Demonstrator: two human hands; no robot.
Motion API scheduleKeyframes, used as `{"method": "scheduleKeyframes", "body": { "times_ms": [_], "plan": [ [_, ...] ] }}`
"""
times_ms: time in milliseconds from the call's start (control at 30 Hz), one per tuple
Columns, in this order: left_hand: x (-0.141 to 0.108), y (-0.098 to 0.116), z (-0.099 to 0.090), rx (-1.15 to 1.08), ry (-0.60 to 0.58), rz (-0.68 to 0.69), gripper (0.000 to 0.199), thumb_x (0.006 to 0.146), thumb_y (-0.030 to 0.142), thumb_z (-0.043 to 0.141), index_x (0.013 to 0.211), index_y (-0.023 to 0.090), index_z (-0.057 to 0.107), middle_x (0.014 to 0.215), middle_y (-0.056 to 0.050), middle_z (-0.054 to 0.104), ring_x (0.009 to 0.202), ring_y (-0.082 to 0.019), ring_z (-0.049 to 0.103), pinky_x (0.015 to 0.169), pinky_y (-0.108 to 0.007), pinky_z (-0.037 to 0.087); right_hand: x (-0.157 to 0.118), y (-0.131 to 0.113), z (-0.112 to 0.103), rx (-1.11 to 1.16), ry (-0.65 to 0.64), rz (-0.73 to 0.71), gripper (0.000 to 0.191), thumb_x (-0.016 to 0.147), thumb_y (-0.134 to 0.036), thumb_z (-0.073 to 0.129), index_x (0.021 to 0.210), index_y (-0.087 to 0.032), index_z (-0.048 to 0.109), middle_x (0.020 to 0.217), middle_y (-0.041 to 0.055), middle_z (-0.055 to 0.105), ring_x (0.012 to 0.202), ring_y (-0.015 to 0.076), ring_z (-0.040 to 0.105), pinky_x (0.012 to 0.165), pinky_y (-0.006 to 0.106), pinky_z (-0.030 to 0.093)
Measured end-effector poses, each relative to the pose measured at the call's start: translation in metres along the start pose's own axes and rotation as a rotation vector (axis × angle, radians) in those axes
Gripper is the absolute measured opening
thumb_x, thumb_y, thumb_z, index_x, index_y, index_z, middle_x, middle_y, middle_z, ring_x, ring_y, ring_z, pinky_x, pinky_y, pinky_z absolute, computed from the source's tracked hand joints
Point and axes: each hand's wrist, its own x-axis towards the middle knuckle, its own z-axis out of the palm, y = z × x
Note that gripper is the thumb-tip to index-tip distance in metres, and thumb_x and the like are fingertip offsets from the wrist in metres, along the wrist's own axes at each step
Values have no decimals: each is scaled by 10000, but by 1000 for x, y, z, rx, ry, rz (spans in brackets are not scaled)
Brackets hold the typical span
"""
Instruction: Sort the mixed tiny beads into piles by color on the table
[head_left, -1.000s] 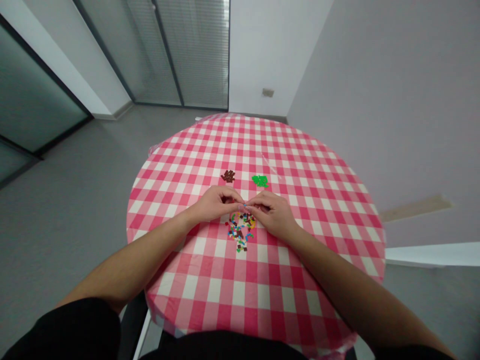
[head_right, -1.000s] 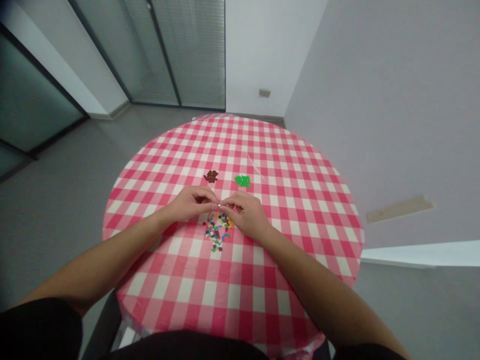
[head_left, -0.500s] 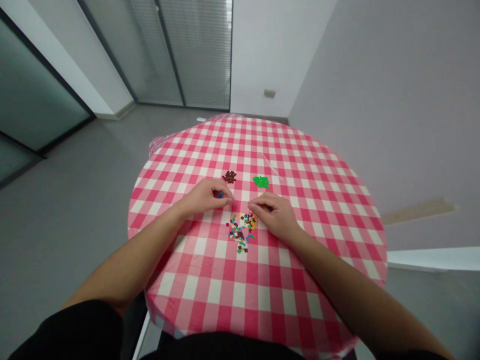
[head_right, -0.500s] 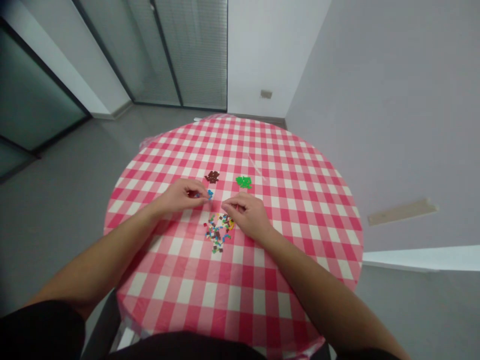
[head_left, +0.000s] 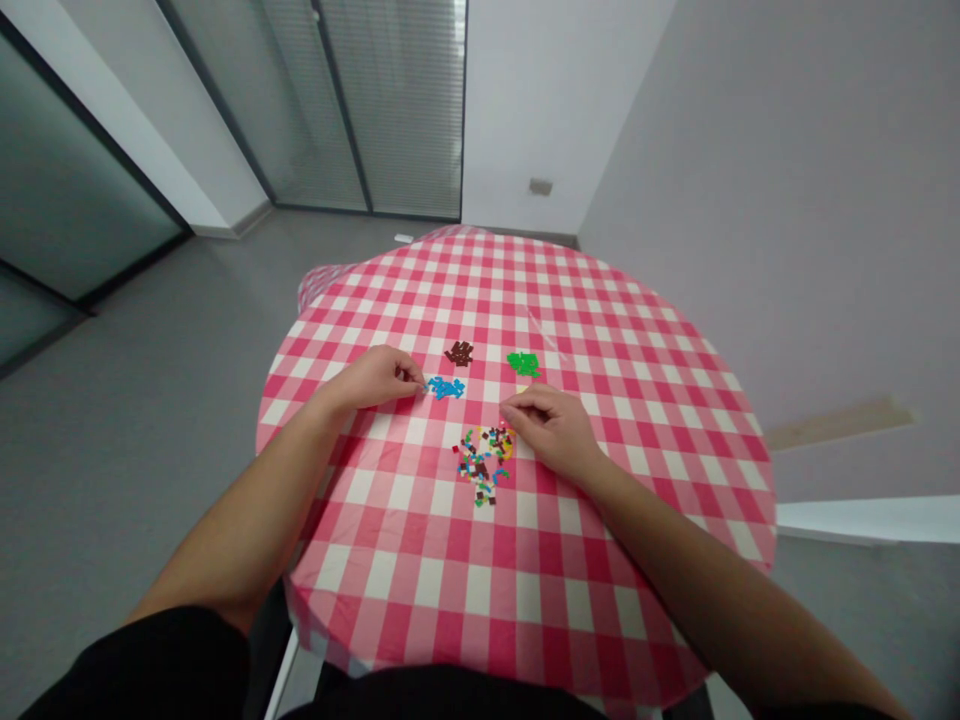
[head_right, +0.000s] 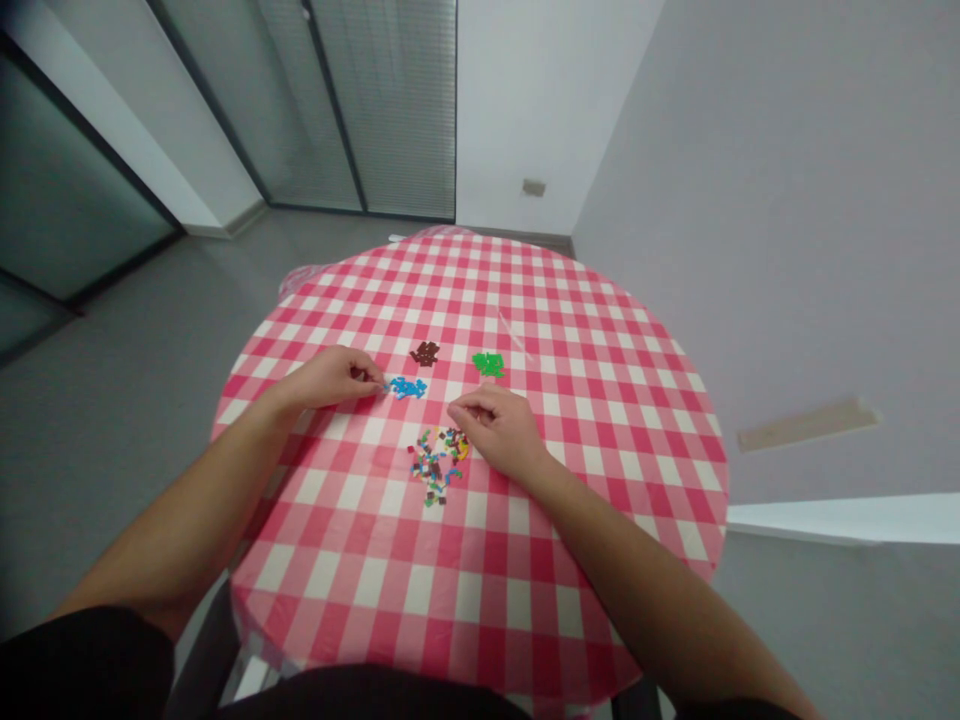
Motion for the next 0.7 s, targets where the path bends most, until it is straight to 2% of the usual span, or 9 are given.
{"method": "scheduleKeyframes", "body": {
  "times_ms": [167, 433, 700],
  "plan": [
    [3, -6, 2, 48, -50, -9, 148, 723, 238, 637, 757, 189, 773, 772, -40, 758, 700, -177, 686, 608, -240, 480, -1, 2, 1, 1, -21, 14, 170, 887, -262, 626, 782, -184, 734, 715, 43, 701, 638, 152, 606, 617, 282, 447],
    [5, -6, 4, 41, -53, -55, 162, 732, 245, 639, 791, 170, 770, 768, -36, 756, 706, -168, 679, 625, -237, 486, -2, 4, 1, 16, -153, 30, 154, 889, -251, 624, 818, -181, 741, 738, 41, 692, 643, 141, 599, 602, 266, 428],
    [5, 0, 8, 49, -15, -83, 159, 738, 273, 643, 766, 170, 760, 748, -38, 748, 703, -175, 675, 614, -249, 467, -3, 2, 3, -100, -487, -70, 133, 888, -180, 633, 896, -179, 766, 845, 66, 717, 779, 165, 633, 694, 271, 451]
  ]
}}
